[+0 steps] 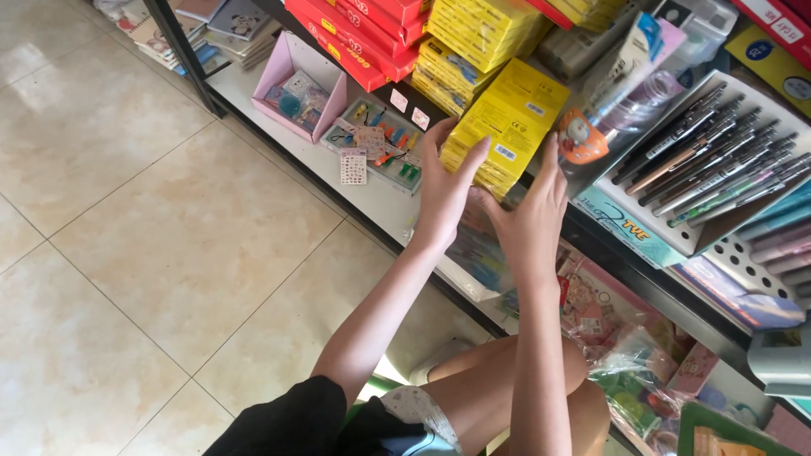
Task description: Picking up stationery and toy boxes from a shelf, wiping them with a cloth, and returning them to the shelf.
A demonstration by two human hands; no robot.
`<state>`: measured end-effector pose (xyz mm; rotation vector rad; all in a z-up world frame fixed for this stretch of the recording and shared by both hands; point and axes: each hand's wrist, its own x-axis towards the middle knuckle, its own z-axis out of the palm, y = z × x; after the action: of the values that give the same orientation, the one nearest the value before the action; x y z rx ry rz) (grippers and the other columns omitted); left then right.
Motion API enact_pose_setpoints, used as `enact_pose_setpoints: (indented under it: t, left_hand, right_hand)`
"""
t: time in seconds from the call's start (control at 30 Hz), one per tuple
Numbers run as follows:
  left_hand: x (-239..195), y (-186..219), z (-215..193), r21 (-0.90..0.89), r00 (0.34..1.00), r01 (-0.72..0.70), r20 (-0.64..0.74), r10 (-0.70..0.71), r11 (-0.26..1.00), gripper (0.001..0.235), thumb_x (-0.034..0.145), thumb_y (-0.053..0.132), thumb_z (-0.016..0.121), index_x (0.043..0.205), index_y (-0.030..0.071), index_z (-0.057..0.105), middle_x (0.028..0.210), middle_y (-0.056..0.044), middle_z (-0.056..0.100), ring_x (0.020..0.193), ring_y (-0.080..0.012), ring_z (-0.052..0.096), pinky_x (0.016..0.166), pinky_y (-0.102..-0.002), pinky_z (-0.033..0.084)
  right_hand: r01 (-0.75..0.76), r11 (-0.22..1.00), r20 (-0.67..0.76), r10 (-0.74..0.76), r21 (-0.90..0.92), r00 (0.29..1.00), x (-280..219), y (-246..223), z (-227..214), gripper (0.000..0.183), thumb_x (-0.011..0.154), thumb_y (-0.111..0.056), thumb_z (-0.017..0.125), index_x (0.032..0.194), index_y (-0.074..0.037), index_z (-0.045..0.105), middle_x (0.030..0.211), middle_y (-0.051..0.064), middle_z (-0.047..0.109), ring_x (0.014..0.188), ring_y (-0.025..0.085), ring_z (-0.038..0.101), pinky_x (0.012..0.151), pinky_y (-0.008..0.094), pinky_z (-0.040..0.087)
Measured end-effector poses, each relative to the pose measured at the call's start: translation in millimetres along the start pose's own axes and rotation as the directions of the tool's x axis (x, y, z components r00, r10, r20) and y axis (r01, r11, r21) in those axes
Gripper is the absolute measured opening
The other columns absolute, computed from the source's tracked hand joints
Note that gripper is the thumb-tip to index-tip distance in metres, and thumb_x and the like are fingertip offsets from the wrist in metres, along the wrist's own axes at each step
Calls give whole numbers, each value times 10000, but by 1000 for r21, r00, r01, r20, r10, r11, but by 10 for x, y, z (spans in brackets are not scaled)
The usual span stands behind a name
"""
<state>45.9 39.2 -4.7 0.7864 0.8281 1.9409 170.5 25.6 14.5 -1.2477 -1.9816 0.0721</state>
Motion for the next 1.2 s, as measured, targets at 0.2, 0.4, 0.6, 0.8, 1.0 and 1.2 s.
enact_pose_setpoints:
  t: [0.2,0.4,0.6,0.8,1.0,1.2]
  left_hand:
    - [-113,25,-58,-63,1000,-8,8,8,998,643,956,211,730,1452,-28,400,1385,-164,516,1261,-199,558,1064,-335,492]
    - [-320,240,-20,-66,999,-47,18,48,997,581,984,169,705,1449,-21,411,1391,-152,526,1281,-193,549,1107,-347,472]
    - [-571,430,82,-48,991,-135,20,136,990,597,997,172,700,1467,-17,384,1430,-157,497,1327,-206,521,1161,-362,442]
    - [-894,445,251,-26,976,-215,36,216,976,628,1016,186,687,1488,16,308,1459,-154,412,1376,-211,458,1205,-371,402]
    - [-1402,155,536,-156,967,-192,139,214,969,612,1042,198,669,1474,54,261,1453,-143,372,1351,-205,428,1208,-380,376]
    - [-2263,-186,845,-52,928,-197,313,203,979,591,1022,193,642,1472,73,277,1473,-149,362,1364,-229,393,1231,-400,309]
  right_hand:
    - [34,999,40,-34,2,999,14,-8,-12,1223,767,-397,944,1605,32,162,1565,305,358,1466,450,375,1186,546,297]
    - [21,995,51,-26,96,998,-87,-162,-150,1167,742,-314,962,1606,-38,228,1641,282,316,1514,435,360,1221,520,315]
    - [91,945,-3,-95,314,996,-166,-230,-345,1120,789,-263,957,1622,-74,232,1719,261,181,1606,404,291,1309,479,328]
    - [77,647,-25,-90,758,996,-358,-251,-604,677,1070,-287,717,1572,-120,295,1767,184,63,1618,311,236,1355,458,302]
    - [116,675,-171,16,729,985,-771,-211,-1069,326,1137,-98,585,1430,-111,441,1753,199,189,1598,294,227,1307,433,275]
    - [61,782,-381,233,621,895,-1647,-57,-1589,306,1105,-76,584,1384,-105,463,1729,202,259,1561,290,279,1298,413,235]
